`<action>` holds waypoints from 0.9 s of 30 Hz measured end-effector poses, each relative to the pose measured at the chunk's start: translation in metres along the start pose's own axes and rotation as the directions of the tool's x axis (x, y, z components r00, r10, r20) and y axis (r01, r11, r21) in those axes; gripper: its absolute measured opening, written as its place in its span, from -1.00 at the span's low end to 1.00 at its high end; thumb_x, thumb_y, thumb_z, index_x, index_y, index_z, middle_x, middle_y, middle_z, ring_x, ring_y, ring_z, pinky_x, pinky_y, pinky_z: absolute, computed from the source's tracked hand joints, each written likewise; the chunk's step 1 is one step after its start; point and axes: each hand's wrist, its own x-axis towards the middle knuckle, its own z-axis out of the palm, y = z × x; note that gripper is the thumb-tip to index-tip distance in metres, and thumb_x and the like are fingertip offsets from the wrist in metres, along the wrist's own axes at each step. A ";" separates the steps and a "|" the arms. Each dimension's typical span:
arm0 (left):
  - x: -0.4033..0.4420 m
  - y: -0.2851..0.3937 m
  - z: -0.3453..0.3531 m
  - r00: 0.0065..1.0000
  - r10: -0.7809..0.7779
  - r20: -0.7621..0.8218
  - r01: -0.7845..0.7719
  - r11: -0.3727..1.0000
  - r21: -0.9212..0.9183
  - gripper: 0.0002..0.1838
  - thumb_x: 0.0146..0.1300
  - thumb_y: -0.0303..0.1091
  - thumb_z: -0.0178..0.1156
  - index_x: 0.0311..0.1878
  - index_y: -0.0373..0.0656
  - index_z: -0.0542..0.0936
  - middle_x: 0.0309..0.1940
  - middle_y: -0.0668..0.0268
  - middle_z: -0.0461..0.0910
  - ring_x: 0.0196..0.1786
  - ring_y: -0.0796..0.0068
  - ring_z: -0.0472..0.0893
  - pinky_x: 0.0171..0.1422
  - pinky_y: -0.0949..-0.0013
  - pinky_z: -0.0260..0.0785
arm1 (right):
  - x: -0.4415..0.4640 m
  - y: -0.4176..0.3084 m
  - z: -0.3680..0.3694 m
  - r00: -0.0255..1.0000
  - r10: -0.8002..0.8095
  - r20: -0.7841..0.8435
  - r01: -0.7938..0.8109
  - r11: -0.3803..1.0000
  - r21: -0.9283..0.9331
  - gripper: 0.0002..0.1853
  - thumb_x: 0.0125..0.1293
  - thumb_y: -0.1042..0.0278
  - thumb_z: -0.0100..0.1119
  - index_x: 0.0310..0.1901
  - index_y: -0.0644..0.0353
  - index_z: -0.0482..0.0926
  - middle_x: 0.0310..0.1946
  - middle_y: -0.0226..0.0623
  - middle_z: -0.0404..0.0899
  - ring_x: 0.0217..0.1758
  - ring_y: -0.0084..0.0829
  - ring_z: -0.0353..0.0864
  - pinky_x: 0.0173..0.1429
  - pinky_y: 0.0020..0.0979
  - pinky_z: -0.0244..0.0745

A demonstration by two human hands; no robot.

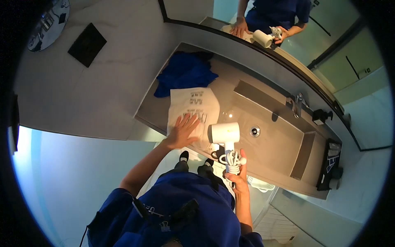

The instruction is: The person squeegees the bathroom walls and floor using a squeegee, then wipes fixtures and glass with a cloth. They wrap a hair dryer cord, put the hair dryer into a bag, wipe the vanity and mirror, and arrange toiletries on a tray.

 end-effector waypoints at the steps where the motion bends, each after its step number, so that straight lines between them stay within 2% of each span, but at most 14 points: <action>1: 0.023 0.006 0.005 1.000 -0.025 -0.012 0.025 0.999 0.022 -0.33 0.18 -0.08 0.22 0.31 -0.14 0.30 0.38 0.02 0.10 0.45 0.12 0.04 0.47 0.04 -0.10 | -0.001 -0.001 0.005 1.000 -0.008 -0.010 0.008 1.000 -0.010 0.13 -0.31 0.63 0.21 0.44 0.00 -0.06 0.05 -0.22 0.37 -0.18 -0.39 0.50 -0.25 -0.42 0.51; 7: 0.041 -0.021 0.008 0.994 0.106 -0.041 -0.112 0.972 -0.205 -0.58 0.19 -0.25 0.18 0.10 -0.18 0.49 0.24 0.03 0.27 0.33 0.13 0.24 0.38 0.16 0.13 | -0.016 -0.010 0.018 0.971 -0.190 -0.146 0.178 0.980 -0.093 0.10 -0.25 0.66 0.17 0.43 0.03 -0.11 -0.05 -0.21 0.41 -0.41 -0.52 0.42 -0.41 -0.56 0.37; 8: 0.037 -0.022 0.004 0.992 0.121 -0.043 -0.128 0.962 -0.243 -0.64 0.19 -0.28 0.18 0.04 -0.19 0.54 0.20 0.04 0.31 0.30 0.12 0.28 0.34 0.18 0.19 | -0.020 -0.008 0.012 0.970 -0.186 -0.154 0.161 0.974 -0.161 0.07 -0.26 0.59 0.18 0.42 0.03 -0.05 -0.05 -0.16 0.43 -0.36 -0.44 0.48 -0.37 -0.46 0.45; 9: 0.037 -0.022 -0.001 0.984 0.147 -0.100 -0.166 0.961 -0.220 -0.84 0.15 -0.37 0.16 -0.24 -0.22 0.59 -0.06 0.11 0.48 0.12 0.18 0.43 0.16 0.20 0.34 | -0.022 -0.005 0.011 0.973 -0.171 -0.157 0.150 0.979 -0.139 0.06 -0.27 0.60 0.19 0.41 0.05 -0.02 -0.07 -0.17 0.44 -0.38 -0.45 0.48 -0.39 -0.47 0.43; 12: 0.053 -0.015 -0.017 0.999 0.037 -0.005 -0.037 0.972 -0.230 -0.88 0.14 -0.39 0.16 -0.34 -0.26 0.54 -0.27 0.13 0.55 -0.07 0.15 0.53 0.02 0.15 0.37 | -0.028 0.000 0.025 0.981 -0.110 -0.161 0.087 0.986 -0.142 -0.03 -0.30 0.68 0.17 0.32 0.10 0.12 -0.07 -0.29 0.42 -0.21 -0.51 0.44 -0.24 -0.52 0.40; 13: 0.057 -0.011 -0.024 0.999 0.005 -0.031 -0.014 0.952 -0.306 -0.88 0.14 -0.40 0.15 -0.35 -0.27 0.53 -0.31 0.12 0.55 -0.13 0.12 0.54 -0.03 0.13 0.38 | -0.029 0.006 0.027 0.989 -0.083 -0.125 0.062 0.985 -0.159 -0.06 -0.35 0.68 0.21 0.27 0.10 0.21 -0.05 -0.32 0.43 -0.06 -0.48 0.43 -0.07 -0.48 0.41; 15: 0.061 0.004 -0.047 0.995 -0.068 -0.069 0.029 0.893 -0.450 -0.89 0.14 -0.43 0.14 -0.38 -0.28 0.51 -0.39 0.10 0.55 -0.23 0.06 0.56 -0.12 0.11 0.39 | -0.026 0.016 0.045 0.994 -0.092 -0.052 0.077 0.967 -0.243 -0.07 -0.38 0.68 0.26 0.23 0.10 0.24 -0.03 -0.31 0.43 0.00 -0.42 0.45 0.01 -0.41 0.41; 18: 0.055 0.014 -0.069 0.996 0.048 -0.082 -0.083 0.863 -0.498 -0.91 0.16 -0.46 0.11 -0.35 -0.29 0.50 -0.37 0.03 0.53 -0.29 -0.03 0.54 -0.19 0.13 0.40 | -0.005 0.024 0.072 0.999 -0.039 -0.032 0.032 0.978 -0.207 -0.11 -0.36 0.64 0.28 0.21 0.11 0.26 -0.03 -0.34 0.42 0.07 -0.41 0.41 0.14 -0.40 0.33; 20: 0.051 0.015 -0.065 0.984 0.137 -0.117 -0.178 0.852 -0.492 -0.93 0.18 -0.50 0.10 -0.31 -0.30 0.50 -0.38 0.05 0.52 -0.31 0.02 0.54 -0.23 0.17 0.39 | 0.018 0.031 0.079 0.979 -0.204 -0.028 0.173 0.888 -0.426 -0.11 -0.35 0.59 0.32 0.20 0.12 0.26 -0.03 -0.32 0.42 0.06 -0.41 0.41 0.15 -0.39 0.33; 21: 0.049 0.019 -0.066 0.981 0.138 -0.137 -0.189 0.839 -0.511 -0.92 0.19 -0.51 0.10 -0.27 -0.29 0.51 -0.39 0.06 0.52 -0.34 0.06 0.54 -0.25 0.21 0.38 | 0.026 0.028 0.079 0.989 -0.146 0.010 0.132 0.855 -0.501 -0.12 -0.33 0.55 0.34 0.20 0.14 0.26 -0.04 -0.32 0.42 0.05 -0.42 0.40 0.14 -0.38 0.34; 22: 0.049 0.024 -0.068 0.978 0.140 -0.156 -0.202 0.824 -0.529 -0.91 0.19 -0.53 0.09 -0.23 -0.29 0.51 -0.39 0.06 0.51 -0.37 0.10 0.55 -0.27 0.24 0.37 | 0.035 0.025 0.080 0.988 -0.141 0.063 0.154 0.852 -0.501 -0.12 -0.31 0.56 0.34 0.21 0.15 0.25 -0.05 -0.29 0.42 0.03 -0.41 0.41 0.12 -0.40 0.35; 23: 0.050 0.033 -0.075 0.986 0.111 -0.120 -0.161 0.797 -0.582 -0.94 0.19 -0.51 0.09 -0.30 -0.30 0.49 -0.40 0.06 0.50 -0.28 -0.02 0.54 -0.21 0.13 0.39 | 0.043 0.021 0.080 0.984 -0.136 0.115 0.175 0.847 -0.501 -0.12 -0.29 0.56 0.34 0.22 0.17 0.23 -0.06 -0.27 0.43 0.02 -0.41 0.42 0.10 -0.41 0.36; 25: 0.045 0.037 -0.075 0.961 0.202 -0.191 -0.273 0.820 -0.504 -0.93 0.19 -0.52 0.10 -0.27 -0.28 0.49 -0.39 0.08 0.49 -0.28 0.00 0.54 -0.22 0.14 0.39 | 0.054 0.007 0.085 0.983 -0.090 0.160 0.157 0.863 -0.480 -0.17 -0.21 0.59 0.30 0.23 0.19 0.21 -0.08 -0.22 0.45 -0.03 -0.42 0.46 0.05 -0.43 0.40; 27: 0.036 0.034 -0.078 0.962 0.205 -0.182 -0.266 0.860 -0.435 -0.88 0.16 -0.54 0.13 -0.21 -0.25 0.49 -0.37 0.10 0.48 -0.29 0.03 0.53 -0.23 0.15 0.39 | 0.066 0.010 0.076 0.984 -0.009 0.176 0.061 0.954 -0.294 -0.19 -0.15 0.60 0.27 0.24 0.19 0.20 -0.05 -0.22 0.45 -0.05 -0.44 0.48 -0.08 -0.46 0.45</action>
